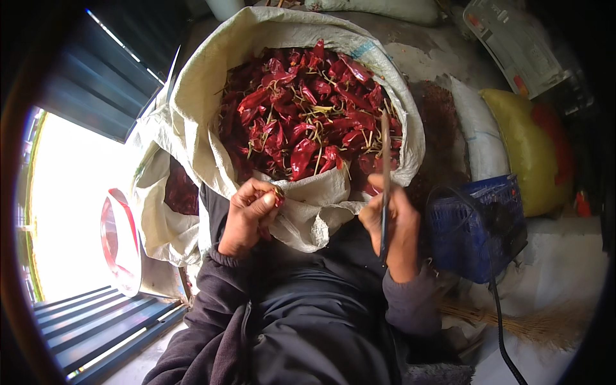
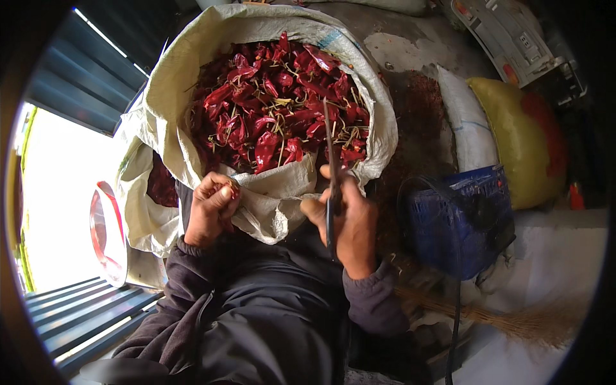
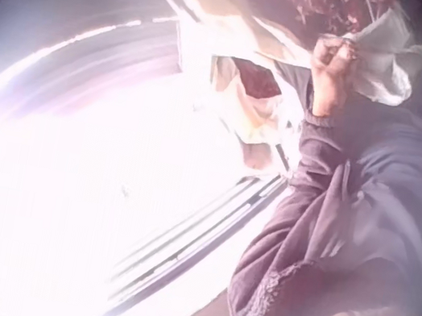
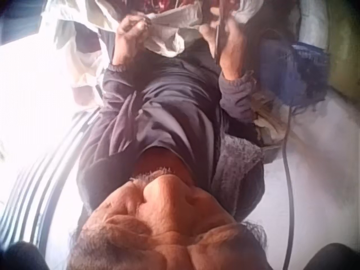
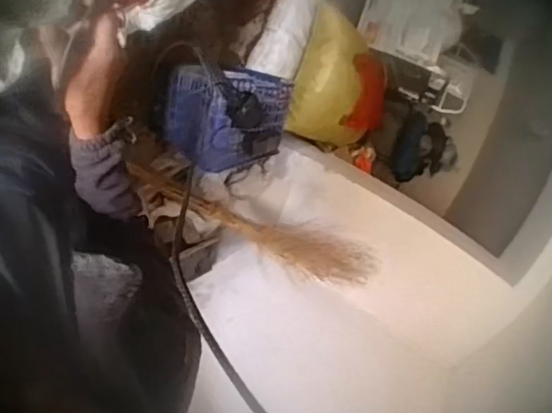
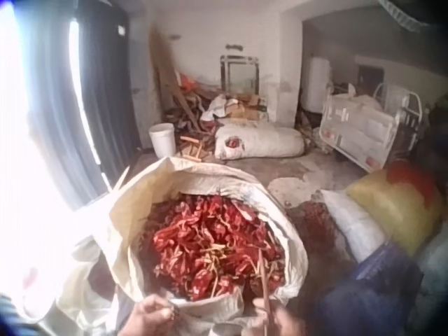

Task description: The person sits on the floor with a sack of dried red peppers on their lap and removes the stems from the peppers one by one. They use their hands to pull off the stems and occasionally use scissors to cut them. The peppers remain in the sack as the stems are removed.

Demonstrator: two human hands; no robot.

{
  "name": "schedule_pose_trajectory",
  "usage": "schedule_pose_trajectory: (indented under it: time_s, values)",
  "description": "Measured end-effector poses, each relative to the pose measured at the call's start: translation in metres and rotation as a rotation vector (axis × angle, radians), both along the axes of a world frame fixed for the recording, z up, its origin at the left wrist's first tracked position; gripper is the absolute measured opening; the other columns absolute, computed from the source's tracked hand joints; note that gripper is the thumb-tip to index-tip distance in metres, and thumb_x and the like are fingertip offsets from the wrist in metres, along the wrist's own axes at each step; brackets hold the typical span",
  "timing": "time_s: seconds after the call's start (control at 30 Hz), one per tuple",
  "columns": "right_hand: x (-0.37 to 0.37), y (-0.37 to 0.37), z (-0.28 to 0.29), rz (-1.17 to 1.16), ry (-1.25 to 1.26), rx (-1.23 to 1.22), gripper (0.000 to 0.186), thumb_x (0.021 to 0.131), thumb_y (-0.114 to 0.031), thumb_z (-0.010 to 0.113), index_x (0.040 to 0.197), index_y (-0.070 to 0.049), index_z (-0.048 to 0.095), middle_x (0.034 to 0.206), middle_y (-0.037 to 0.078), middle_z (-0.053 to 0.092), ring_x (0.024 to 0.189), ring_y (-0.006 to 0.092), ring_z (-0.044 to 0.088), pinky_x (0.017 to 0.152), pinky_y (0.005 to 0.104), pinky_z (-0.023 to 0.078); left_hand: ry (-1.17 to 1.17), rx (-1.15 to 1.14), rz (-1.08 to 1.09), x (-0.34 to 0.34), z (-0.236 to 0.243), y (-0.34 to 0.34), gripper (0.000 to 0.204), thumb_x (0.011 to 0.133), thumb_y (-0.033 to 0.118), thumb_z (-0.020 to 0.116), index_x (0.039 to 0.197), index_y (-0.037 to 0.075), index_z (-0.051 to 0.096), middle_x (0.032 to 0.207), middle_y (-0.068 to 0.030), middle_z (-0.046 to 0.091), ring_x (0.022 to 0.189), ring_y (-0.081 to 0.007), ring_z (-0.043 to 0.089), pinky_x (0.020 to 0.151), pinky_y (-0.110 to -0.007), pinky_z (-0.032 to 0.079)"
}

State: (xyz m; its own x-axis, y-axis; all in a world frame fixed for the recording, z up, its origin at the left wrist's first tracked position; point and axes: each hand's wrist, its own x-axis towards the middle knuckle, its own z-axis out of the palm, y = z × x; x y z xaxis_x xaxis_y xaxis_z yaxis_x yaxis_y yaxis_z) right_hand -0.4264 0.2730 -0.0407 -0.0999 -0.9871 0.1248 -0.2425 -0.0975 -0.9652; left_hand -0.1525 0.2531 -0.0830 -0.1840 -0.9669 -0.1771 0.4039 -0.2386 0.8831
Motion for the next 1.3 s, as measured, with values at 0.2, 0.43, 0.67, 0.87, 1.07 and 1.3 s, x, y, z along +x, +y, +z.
schedule_pose_trajectory:
  time_s: [0.2,0.43,0.67,0.87,1.07,1.3]
  values:
    - [0.018,0.015,-0.002,0.303,0.283,0.046,0.082,0.075,-0.055,0.090,0.132,-0.002,0.062,0.093,0.013,0.074,0.081,0.0280,0.073,0.074,0.0359,0.057,0.157,0.031,0.024,-0.005,-0.008,-0.005,0.012,0.100,0.014,0.070,0.108,0.007,0.064,0.086,-0.0027,0.064,0.057,-0.0064,0.050,0.038,-0.019,0.034]
    - [0.036,0.011,-0.003,0.425,0.498,-0.097,0.102,0.071,-0.070,0.082,0.139,0.001,0.055,0.106,0.023,0.070,0.101,0.0408,0.067,0.089,0.0469,0.053,0.153,0.059,-0.007,-0.001,-0.010,0.001,0.014,0.098,0.012,0.071,0.109,0.007,0.064,0.087,-0.0030,0.065,0.058,-0.0062,0.050,0.040,-0.018,0.033]
    - [0.036,0.015,0.003,0.494,0.583,-0.009,0.098,0.073,-0.070,0.080,0.135,0.001,0.056,0.096,0.025,0.070,0.094,0.0440,0.067,0.086,0.0488,0.054,0.355,0.053,-0.114,0.002,-0.023,0.004,0.014,0.097,0.010,0.072,0.108,0.006,0.064,0.090,-0.0047,0.067,0.058,-0.0081,0.049,0.044,-0.020,0.028]
    - [0.033,0.018,-0.004,0.444,0.644,-0.089,0.087,0.073,-0.063,0.085,0.127,0.000,0.060,0.088,0.021,0.070,0.085,0.0405,0.068,0.077,0.0473,0.055,0.266,0.128,-0.159,0.005,-0.017,0.006,0.015,0.096,0.012,0.074,0.102,0.005,0.063,0.086,-0.0068,0.066,0.058,-0.0093,0.049,0.046,-0.021,0.028]
    - [0.042,0.028,-0.021,0.383,0.562,-0.018,0.055,0.082,-0.042,0.088,0.110,0.000,0.066,0.069,0.018,0.065,0.062,0.0382,0.067,0.057,0.0401,0.052,0.242,0.162,-0.136,-0.001,-0.009,0.010,0.020,0.092,0.014,0.078,0.100,0.004,0.063,0.081,-0.0065,0.063,0.056,-0.0098,0.047,0.045,-0.022,0.028]
    - [0.039,0.027,-0.040,0.316,0.122,-0.004,0.041,0.086,-0.031,0.088,0.105,-0.001,0.069,0.068,0.011,0.067,0.061,0.0252,0.070,0.057,0.0337,0.053,0.274,-0.032,0.088,0.030,-0.005,0.017,0.026,0.090,0.012,0.079,0.110,0.004,0.065,0.091,-0.0105,0.065,0.058,-0.0095,0.046,0.047,-0.021,0.028]
